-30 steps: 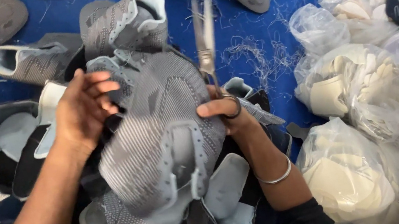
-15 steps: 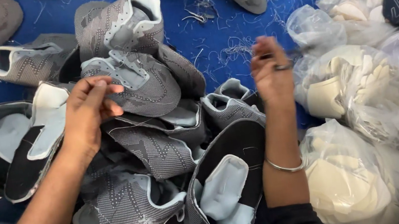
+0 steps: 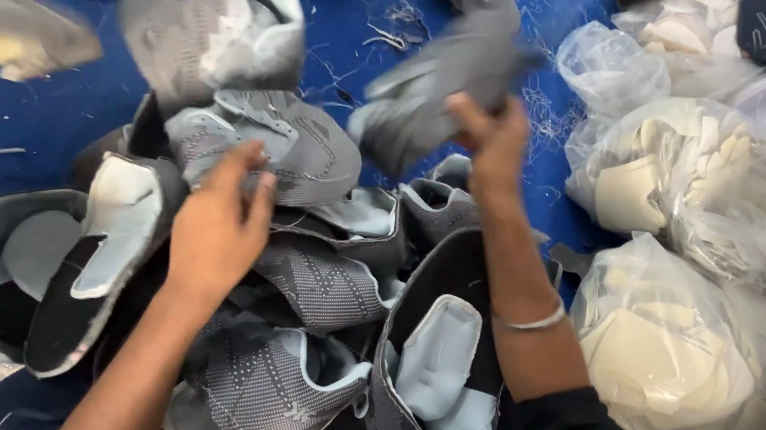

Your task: Trimming excess material and threads from grey and black shoe uppers using scissors.

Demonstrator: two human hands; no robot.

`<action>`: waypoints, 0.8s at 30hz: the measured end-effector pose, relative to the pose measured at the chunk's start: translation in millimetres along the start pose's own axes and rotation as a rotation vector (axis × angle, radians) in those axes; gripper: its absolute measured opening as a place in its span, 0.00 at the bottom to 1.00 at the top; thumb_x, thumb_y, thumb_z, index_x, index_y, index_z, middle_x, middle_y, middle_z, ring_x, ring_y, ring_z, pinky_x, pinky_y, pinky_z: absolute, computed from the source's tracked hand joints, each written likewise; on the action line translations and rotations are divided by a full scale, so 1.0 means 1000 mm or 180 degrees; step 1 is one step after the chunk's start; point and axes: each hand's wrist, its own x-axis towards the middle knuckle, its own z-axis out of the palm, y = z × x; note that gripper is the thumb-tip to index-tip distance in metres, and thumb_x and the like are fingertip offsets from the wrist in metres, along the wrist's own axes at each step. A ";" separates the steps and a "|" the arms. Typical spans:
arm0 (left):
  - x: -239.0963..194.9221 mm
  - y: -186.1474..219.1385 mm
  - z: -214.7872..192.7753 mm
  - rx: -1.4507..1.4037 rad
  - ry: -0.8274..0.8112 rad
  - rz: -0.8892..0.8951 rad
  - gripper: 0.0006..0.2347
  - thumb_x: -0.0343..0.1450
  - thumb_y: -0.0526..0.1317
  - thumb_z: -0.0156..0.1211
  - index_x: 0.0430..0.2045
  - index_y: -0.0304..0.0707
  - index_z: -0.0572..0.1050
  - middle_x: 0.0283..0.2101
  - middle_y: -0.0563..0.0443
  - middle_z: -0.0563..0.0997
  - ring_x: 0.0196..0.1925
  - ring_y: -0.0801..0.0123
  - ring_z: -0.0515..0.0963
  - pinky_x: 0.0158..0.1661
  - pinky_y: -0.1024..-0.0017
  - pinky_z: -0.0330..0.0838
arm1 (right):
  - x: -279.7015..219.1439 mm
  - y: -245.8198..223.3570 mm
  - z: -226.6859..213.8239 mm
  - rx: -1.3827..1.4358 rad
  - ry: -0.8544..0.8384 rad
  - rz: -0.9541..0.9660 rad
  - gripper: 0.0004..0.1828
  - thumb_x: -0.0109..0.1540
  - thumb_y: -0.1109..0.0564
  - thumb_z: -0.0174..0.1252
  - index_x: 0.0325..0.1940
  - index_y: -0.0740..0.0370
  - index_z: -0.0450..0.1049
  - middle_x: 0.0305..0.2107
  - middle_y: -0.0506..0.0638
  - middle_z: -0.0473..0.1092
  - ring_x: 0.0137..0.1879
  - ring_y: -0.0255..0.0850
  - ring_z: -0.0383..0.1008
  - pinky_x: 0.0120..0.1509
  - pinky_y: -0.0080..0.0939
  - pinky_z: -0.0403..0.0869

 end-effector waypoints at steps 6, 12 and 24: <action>0.000 -0.013 0.009 0.0105 -0.0219 -0.0108 0.17 0.73 0.40 0.61 0.57 0.38 0.72 0.49 0.44 0.83 0.34 0.54 0.83 0.37 0.62 0.77 | 0.028 0.003 -0.084 0.3479 -0.0569 -0.0139 0.19 0.70 0.59 0.59 0.64 0.68 0.70 0.56 0.57 0.76 0.61 0.45 0.79 0.62 0.39 0.79; 0.001 0.007 0.007 -0.0864 -0.0421 -0.0391 0.27 0.70 0.45 0.64 0.62 0.33 0.63 0.57 0.46 0.78 0.39 0.67 0.82 0.36 0.66 0.76 | -0.030 -0.044 -0.017 0.3127 -0.1027 0.0362 0.27 0.62 0.52 0.62 0.64 0.62 0.68 0.55 0.54 0.75 0.61 0.50 0.78 0.68 0.54 0.78; -0.006 -0.024 0.016 -0.3160 -0.1473 -0.1000 0.33 0.69 0.58 0.60 0.61 0.28 0.71 0.55 0.40 0.81 0.57 0.63 0.80 0.59 0.66 0.72 | -0.045 -0.023 0.007 0.2307 -0.2320 0.1535 0.32 0.63 0.48 0.59 0.64 0.75 0.68 0.52 0.63 0.74 0.54 0.48 0.78 0.62 0.44 0.77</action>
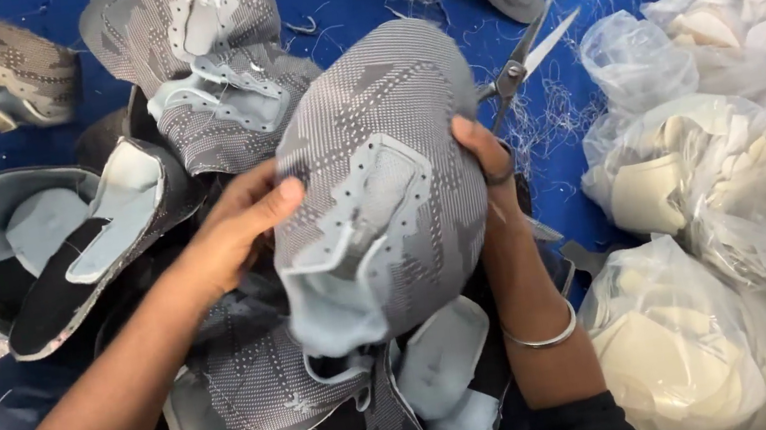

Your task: Trimming excess material and threads from grey and black shoe uppers using scissors.

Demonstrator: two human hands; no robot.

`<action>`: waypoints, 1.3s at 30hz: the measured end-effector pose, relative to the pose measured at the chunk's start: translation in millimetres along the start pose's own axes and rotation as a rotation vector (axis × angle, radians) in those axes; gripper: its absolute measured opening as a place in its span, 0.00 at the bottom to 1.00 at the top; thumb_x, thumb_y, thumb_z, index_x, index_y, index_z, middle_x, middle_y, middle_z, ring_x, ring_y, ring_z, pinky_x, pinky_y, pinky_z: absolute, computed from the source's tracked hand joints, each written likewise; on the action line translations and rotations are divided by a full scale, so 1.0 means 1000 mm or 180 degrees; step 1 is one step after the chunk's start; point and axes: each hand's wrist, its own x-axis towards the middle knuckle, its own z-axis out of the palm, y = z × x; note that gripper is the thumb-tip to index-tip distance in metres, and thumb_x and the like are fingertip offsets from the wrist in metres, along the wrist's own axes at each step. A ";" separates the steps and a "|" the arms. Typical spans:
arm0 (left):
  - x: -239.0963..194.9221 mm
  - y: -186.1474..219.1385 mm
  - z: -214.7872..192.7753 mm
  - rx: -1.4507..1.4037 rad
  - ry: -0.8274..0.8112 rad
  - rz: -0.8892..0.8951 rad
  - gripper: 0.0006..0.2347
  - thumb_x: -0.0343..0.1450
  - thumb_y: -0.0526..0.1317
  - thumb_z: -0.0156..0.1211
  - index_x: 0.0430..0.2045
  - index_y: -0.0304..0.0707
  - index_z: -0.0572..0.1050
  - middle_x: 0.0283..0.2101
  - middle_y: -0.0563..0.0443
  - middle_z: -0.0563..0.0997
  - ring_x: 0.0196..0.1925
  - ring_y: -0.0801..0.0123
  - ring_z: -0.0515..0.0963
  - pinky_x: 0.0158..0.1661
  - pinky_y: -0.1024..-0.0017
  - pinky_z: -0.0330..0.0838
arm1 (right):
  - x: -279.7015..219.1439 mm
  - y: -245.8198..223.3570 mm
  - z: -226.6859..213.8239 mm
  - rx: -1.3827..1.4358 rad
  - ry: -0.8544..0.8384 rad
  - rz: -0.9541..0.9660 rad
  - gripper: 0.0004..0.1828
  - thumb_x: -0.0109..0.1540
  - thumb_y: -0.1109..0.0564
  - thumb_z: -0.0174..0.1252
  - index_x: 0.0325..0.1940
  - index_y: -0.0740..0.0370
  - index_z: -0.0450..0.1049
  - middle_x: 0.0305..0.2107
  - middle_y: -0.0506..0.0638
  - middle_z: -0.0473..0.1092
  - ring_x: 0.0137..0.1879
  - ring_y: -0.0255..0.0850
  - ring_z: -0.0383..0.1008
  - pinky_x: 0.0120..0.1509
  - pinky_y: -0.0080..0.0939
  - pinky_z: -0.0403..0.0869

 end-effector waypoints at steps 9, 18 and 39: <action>-0.011 0.030 0.007 -0.0929 0.0715 0.0347 0.16 0.71 0.41 0.68 0.50 0.32 0.78 0.47 0.50 0.83 0.47 0.71 0.82 0.51 0.68 0.76 | 0.003 0.019 -0.033 -0.0659 0.0522 -0.0273 0.25 0.70 0.42 0.61 0.54 0.69 0.70 0.49 0.59 0.74 0.53 0.43 0.76 0.60 0.41 0.77; -0.007 0.025 0.019 -0.1605 0.0840 0.0949 0.22 0.70 0.36 0.69 0.58 0.44 0.68 0.56 0.55 0.79 0.60 0.69 0.76 0.63 0.61 0.68 | 0.009 0.050 0.002 -0.1703 0.0065 0.0153 0.32 0.56 0.51 0.69 0.58 0.62 0.62 0.47 0.50 0.71 0.54 0.42 0.78 0.60 0.44 0.80; -0.012 0.040 -0.052 -0.0088 0.0383 -0.0798 0.31 0.60 0.46 0.75 0.57 0.27 0.76 0.46 0.46 0.82 0.43 0.67 0.79 0.40 0.70 0.67 | 0.008 0.022 -0.034 -0.1335 0.1220 -0.1580 0.21 0.60 0.63 0.68 0.48 0.62 0.63 0.42 0.50 0.70 0.48 0.37 0.74 0.56 0.37 0.74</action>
